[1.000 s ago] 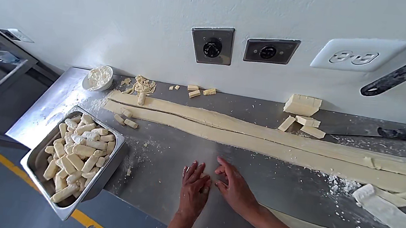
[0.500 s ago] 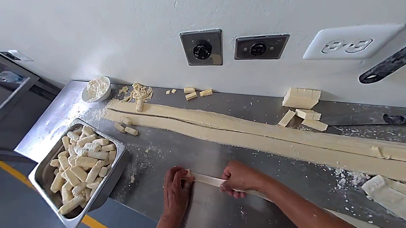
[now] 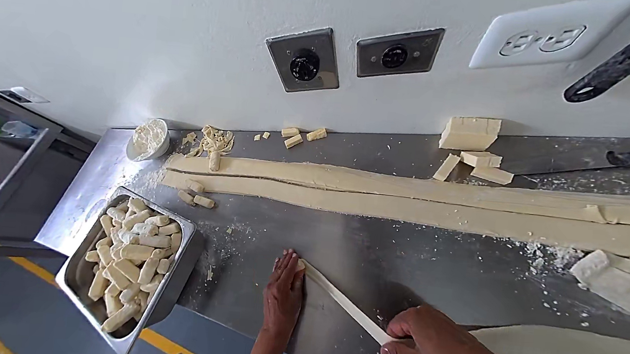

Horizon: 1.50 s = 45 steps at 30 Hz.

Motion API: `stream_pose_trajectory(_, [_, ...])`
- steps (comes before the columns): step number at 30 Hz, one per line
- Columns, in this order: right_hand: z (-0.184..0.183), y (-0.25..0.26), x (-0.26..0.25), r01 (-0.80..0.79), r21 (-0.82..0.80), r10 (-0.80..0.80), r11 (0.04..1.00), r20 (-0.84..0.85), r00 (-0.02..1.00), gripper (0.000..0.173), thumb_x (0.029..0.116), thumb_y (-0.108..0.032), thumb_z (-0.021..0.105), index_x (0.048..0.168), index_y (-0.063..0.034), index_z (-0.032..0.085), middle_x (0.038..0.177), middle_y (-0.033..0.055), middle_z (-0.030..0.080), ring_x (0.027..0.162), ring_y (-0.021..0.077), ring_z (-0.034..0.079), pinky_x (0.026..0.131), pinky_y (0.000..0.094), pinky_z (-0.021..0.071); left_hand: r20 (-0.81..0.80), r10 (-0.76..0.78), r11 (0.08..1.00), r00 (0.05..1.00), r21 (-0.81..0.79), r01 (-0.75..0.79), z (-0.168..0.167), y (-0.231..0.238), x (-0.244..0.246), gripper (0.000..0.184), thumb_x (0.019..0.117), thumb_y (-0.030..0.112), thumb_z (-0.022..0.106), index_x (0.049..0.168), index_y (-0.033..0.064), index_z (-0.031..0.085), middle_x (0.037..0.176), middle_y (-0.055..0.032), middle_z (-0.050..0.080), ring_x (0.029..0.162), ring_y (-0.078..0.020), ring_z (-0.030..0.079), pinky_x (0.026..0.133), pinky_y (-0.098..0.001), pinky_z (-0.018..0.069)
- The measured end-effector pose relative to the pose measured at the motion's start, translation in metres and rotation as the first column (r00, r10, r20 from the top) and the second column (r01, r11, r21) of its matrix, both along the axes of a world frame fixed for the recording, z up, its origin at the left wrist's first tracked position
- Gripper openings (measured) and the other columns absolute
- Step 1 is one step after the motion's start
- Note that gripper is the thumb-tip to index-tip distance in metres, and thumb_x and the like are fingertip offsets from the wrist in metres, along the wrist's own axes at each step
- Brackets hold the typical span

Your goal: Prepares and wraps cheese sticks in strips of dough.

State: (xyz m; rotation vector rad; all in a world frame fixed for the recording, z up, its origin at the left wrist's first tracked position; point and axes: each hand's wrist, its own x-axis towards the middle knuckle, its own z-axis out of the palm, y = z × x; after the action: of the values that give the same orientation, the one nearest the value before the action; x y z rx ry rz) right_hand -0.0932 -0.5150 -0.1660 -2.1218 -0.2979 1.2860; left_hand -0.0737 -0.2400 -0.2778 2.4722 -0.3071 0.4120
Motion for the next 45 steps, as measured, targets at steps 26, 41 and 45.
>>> stream_pose_trajectory(26, [-0.013, 0.013, -0.03, -0.066, 0.224, 0.055, 0.972, 0.057, 0.997, 0.034, 0.105, -0.026, 0.059, 0.096, 0.0051, 0.068, 0.083, 0.0204, 0.064, 0.081, 0.0329, 0.063, 0.075, 0.0496, 0.0475, -0.015, -0.113, 0.99, 0.993, -0.083, 0.112, 0.004, -0.029, -0.001, 0.027, 0.0893, -0.003, 0.062, 0.112, -0.0123, 0.072, 0.118, -0.0276, 0.071, 0.113, -0.045, 0.068, 0.102, -0.0555, 0.052])
stream_pose_trajectory(41, [-0.03, 0.012, -0.034, 0.012, 0.275, -0.007, 0.961, -0.021, 1.0, 0.029, 0.1052, -0.022, 0.058, 0.098, 0.0041, 0.067, 0.081, 0.0172, 0.061, 0.077, 0.0281, 0.058, 0.073, 0.0458, 0.0449, -0.002, -0.251, 0.968, 0.968, 0.021, 0.251, 0.0, -0.033, -0.02, 0.035, 0.092, 0.0, 0.051, 0.12, -0.0126, 0.069, 0.127, -0.028, 0.066, 0.121, -0.0477, 0.063, 0.105, -0.0635, 0.0454])
stream_pose_trajectory(45, [-0.037, 0.013, -0.037, 0.064, 0.324, -0.049, 0.944, -0.055, 0.997, 0.034, 0.1052, -0.028, 0.059, 0.098, 0.0042, 0.067, 0.079, 0.0155, 0.059, 0.074, 0.0253, 0.056, 0.071, 0.0442, 0.0441, -0.075, -0.169, 0.984, 0.983, -0.071, 0.164, 0.005, -0.028, -0.017, 0.042, 0.0941, 0.006, 0.055, 0.127, -0.0189, 0.06, 0.126, -0.0294, 0.067, 0.118, -0.0467, 0.065, 0.108, -0.0624, 0.044])
